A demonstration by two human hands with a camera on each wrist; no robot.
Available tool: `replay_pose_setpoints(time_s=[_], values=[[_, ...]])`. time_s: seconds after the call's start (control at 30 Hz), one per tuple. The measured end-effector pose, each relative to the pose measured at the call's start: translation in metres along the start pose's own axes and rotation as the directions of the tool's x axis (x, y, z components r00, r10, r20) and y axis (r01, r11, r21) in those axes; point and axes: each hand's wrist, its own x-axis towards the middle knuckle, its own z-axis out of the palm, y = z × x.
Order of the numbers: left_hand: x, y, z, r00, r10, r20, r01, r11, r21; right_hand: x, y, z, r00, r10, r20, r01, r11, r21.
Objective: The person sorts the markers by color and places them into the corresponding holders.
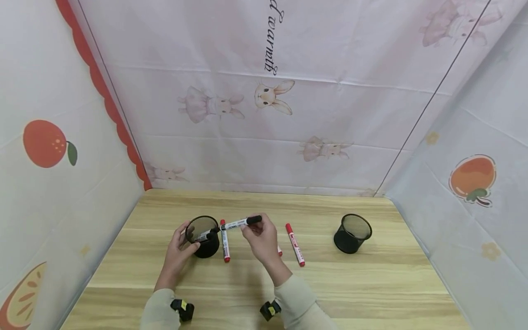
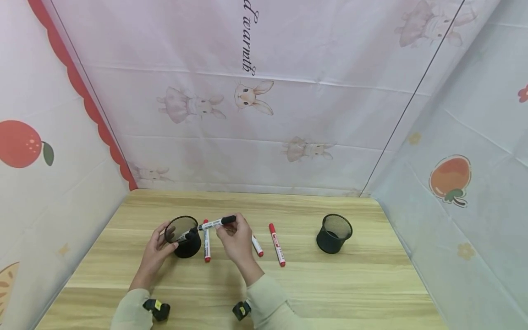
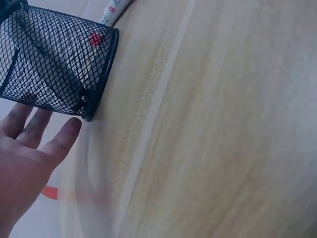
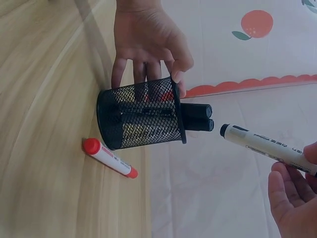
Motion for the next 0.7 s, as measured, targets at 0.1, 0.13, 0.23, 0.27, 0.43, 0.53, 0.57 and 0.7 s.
replay_pose_setpoints(time_s=[0.1, 0.13, 0.23, 0.27, 0.43, 0.53, 0.57, 0.7], values=[[0.0, 0.0, 0.0, 1.0, 0.009, 0.011, -0.009, 1.0, -0.015, 0.001, -0.002, 0.003, 1.0, -0.002, 0.003, 0.001, 1.0, 0.019], [0.0, 0.0, 0.0, 1.0, 0.011, 0.016, -0.01, 1.0, -0.026, 0.001, -0.002, 0.004, 1.0, 0.002, 0.006, -0.002, 1.0, 0.026], [0.0, 0.001, 0.0, 1.0, 0.016, 0.024, -0.015, 0.999, -0.049, 0.001, -0.001, 0.008, 1.0, 0.008, 0.019, -0.009, 0.999, 0.034], [0.0, 0.002, 0.0, 1.0, 0.017, 0.025, -0.016, 0.998, -0.054, 0.002, -0.001, 0.009, 1.0, 0.009, 0.023, -0.01, 0.999, 0.033], [-0.002, 0.002, 0.001, 1.0, 0.018, 0.015, -0.017, 0.998, -0.061, 0.002, 0.004, 0.016, 0.999, -0.002, 0.043, 0.0, 1.0, 0.031], [-0.002, 0.002, 0.002, 1.0, 0.028, 0.007, -0.028, 0.998, -0.049, 0.003, 0.006, 0.02, 0.999, 0.002, 0.042, -0.003, 1.0, 0.026], [-0.002, 0.002, 0.002, 0.999, 0.032, 0.005, -0.032, 0.998, -0.049, 0.003, 0.007, 0.021, 0.999, 0.004, 0.043, -0.005, 1.0, 0.022], [0.0, 0.0, 0.002, 0.999, 0.051, 0.003, -0.051, 0.998, -0.043, 0.003, 0.009, 0.025, 0.999, 0.013, 0.048, -0.014, 1.0, 0.013]])
